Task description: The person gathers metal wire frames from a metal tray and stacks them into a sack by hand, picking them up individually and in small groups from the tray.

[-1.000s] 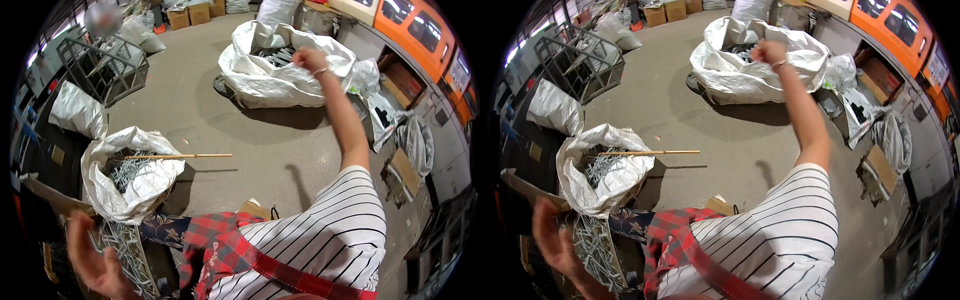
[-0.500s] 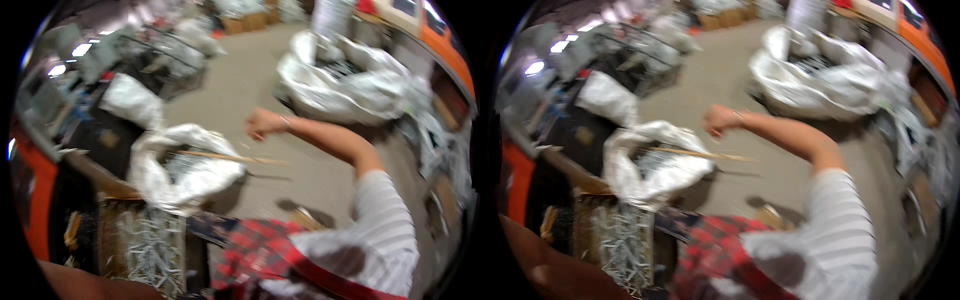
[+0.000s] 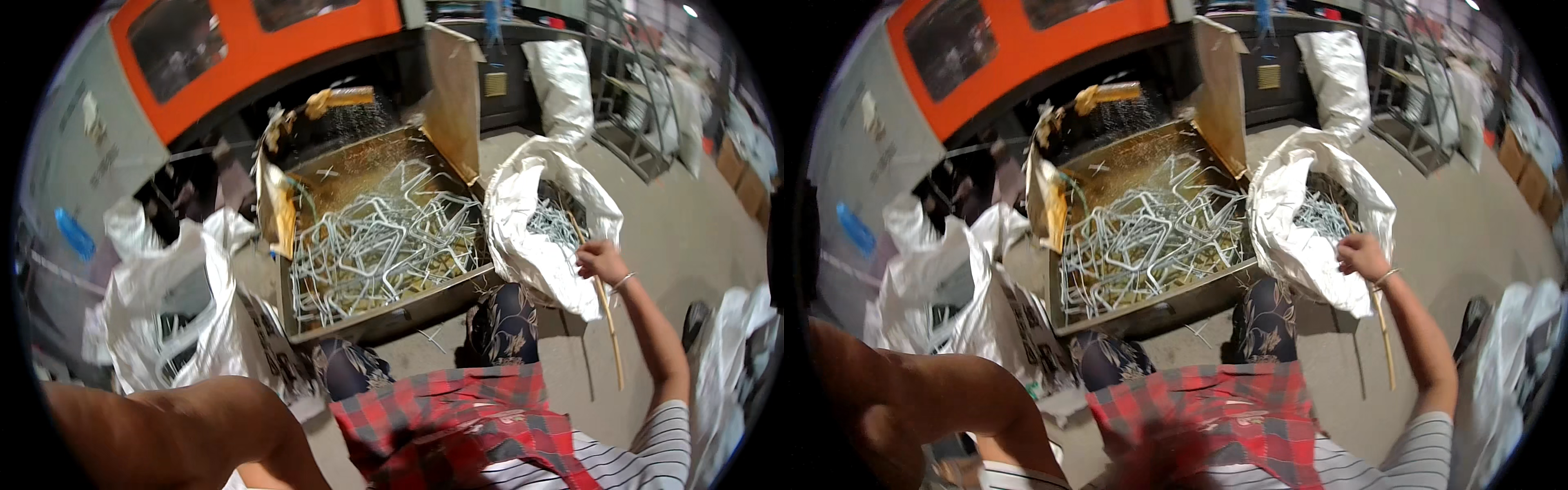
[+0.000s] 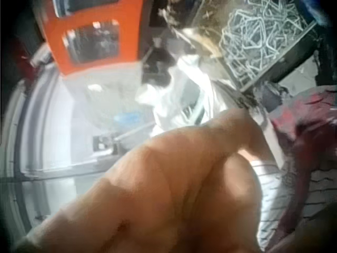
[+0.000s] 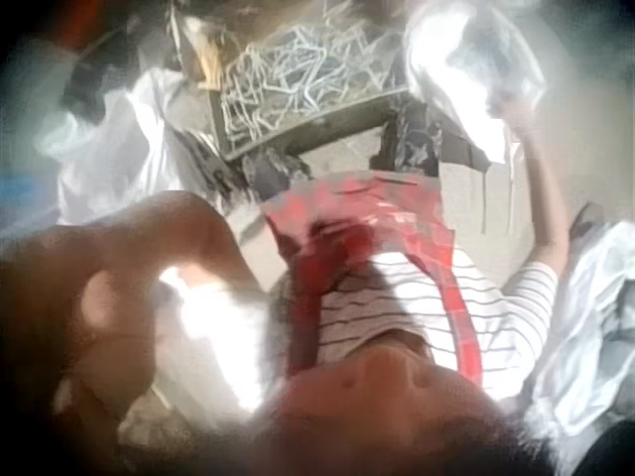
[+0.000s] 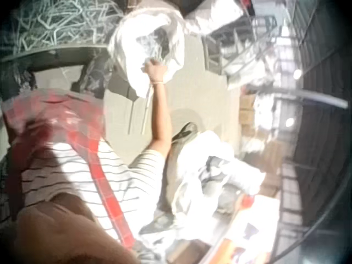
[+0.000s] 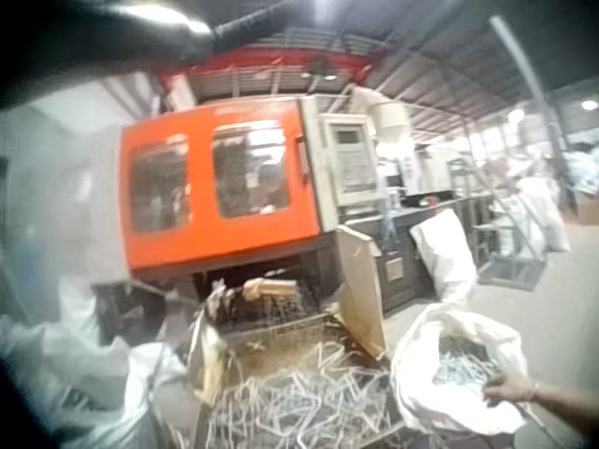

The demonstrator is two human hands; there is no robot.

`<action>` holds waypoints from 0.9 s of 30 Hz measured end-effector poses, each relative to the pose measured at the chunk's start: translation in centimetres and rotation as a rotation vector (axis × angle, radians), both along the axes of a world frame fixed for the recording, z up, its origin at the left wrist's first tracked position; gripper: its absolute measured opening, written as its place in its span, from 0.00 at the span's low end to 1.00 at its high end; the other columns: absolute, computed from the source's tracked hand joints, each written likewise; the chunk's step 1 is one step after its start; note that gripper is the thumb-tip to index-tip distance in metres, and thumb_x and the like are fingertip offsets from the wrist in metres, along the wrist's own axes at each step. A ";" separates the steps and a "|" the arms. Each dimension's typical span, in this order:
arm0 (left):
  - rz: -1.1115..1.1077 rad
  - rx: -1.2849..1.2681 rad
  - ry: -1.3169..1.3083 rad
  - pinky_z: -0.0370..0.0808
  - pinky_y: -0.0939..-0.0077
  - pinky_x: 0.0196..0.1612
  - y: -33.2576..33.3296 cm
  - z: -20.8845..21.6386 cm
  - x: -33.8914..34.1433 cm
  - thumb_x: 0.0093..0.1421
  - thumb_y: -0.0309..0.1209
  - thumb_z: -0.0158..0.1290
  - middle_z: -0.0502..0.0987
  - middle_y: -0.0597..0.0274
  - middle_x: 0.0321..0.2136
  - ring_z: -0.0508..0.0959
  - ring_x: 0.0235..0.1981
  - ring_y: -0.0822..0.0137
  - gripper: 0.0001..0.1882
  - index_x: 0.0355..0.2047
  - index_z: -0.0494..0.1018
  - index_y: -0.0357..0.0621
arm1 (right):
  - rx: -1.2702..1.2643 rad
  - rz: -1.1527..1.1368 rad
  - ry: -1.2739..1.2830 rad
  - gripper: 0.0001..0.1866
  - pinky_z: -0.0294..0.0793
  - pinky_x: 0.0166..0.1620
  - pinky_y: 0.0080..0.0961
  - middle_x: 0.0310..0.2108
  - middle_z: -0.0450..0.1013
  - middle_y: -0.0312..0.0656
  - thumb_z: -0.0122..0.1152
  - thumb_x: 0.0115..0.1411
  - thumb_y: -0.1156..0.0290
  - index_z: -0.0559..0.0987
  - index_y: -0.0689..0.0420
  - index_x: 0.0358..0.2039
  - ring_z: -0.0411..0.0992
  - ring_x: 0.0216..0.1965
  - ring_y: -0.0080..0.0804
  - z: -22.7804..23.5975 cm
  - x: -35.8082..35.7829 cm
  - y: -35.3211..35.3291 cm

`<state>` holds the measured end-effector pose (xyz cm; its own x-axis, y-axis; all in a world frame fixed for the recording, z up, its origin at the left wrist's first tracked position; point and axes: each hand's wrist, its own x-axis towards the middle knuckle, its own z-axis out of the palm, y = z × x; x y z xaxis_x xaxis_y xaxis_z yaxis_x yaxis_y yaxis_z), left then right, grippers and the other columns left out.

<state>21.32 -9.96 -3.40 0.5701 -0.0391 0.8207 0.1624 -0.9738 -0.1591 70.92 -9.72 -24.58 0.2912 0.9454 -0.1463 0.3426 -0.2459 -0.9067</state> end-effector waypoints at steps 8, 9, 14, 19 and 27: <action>0.103 -0.070 -0.288 0.58 0.58 0.56 1.6 -2.7 -3.2 0.56 0.26 0.45 0.64 0.44 0.50 0.65 0.52 0.52 0.25 0.55 0.56 0.36 | 0.102 0.379 -0.301 0.11 0.71 0.31 0.25 0.24 0.74 0.47 0.55 0.49 0.69 0.76 0.64 0.28 0.73 0.25 0.33 -8.4 -11.5 18.7; 0.123 -0.112 -0.334 0.58 0.58 0.56 2.1 -3.3 -3.3 0.56 0.25 0.45 0.64 0.44 0.50 0.65 0.52 0.51 0.25 0.54 0.56 0.36 | 0.209 0.428 -0.481 0.12 0.71 0.35 0.27 0.26 0.74 0.48 0.56 0.48 0.68 0.76 0.62 0.31 0.74 0.28 0.37 -9.1 -13.1 20.4; 0.194 -0.776 -0.733 0.63 0.66 0.53 8.8 -11.8 -0.5 0.52 0.20 0.50 0.70 0.48 0.44 0.70 0.48 0.58 0.23 0.50 0.62 0.32 | 0.069 0.239 -0.643 0.12 0.70 0.38 0.31 0.29 0.73 0.51 0.55 0.48 0.67 0.77 0.60 0.31 0.72 0.33 0.45 -14.8 -14.7 27.9; 0.313 -1.330 -0.903 0.69 0.78 0.46 15.5 -21.1 0.2 0.55 0.19 0.47 0.72 0.53 0.40 0.72 0.42 0.67 0.17 0.47 0.64 0.33 | -0.044 -0.007 -0.697 0.16 0.70 0.41 0.33 0.32 0.72 0.55 0.53 0.46 0.64 0.75 0.63 0.32 0.71 0.36 0.48 -23.7 -14.3 37.1; 0.400 -1.648 -0.997 0.71 0.76 0.42 20.7 -29.3 1.2 0.58 0.21 0.44 0.72 0.55 0.38 0.74 0.36 0.68 0.13 0.44 0.66 0.33 | -0.570 -0.380 -0.476 0.19 0.69 0.40 0.33 0.35 0.73 0.53 0.51 0.47 0.62 0.76 0.65 0.32 0.71 0.40 0.45 -33.4 -10.1 46.8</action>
<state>22.56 10.70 -32.72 -0.2585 0.9606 -0.1025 -0.1830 0.0555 0.9815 60.81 37.12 -58.00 0.7272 0.5883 -0.3537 0.4586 -0.7998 -0.3874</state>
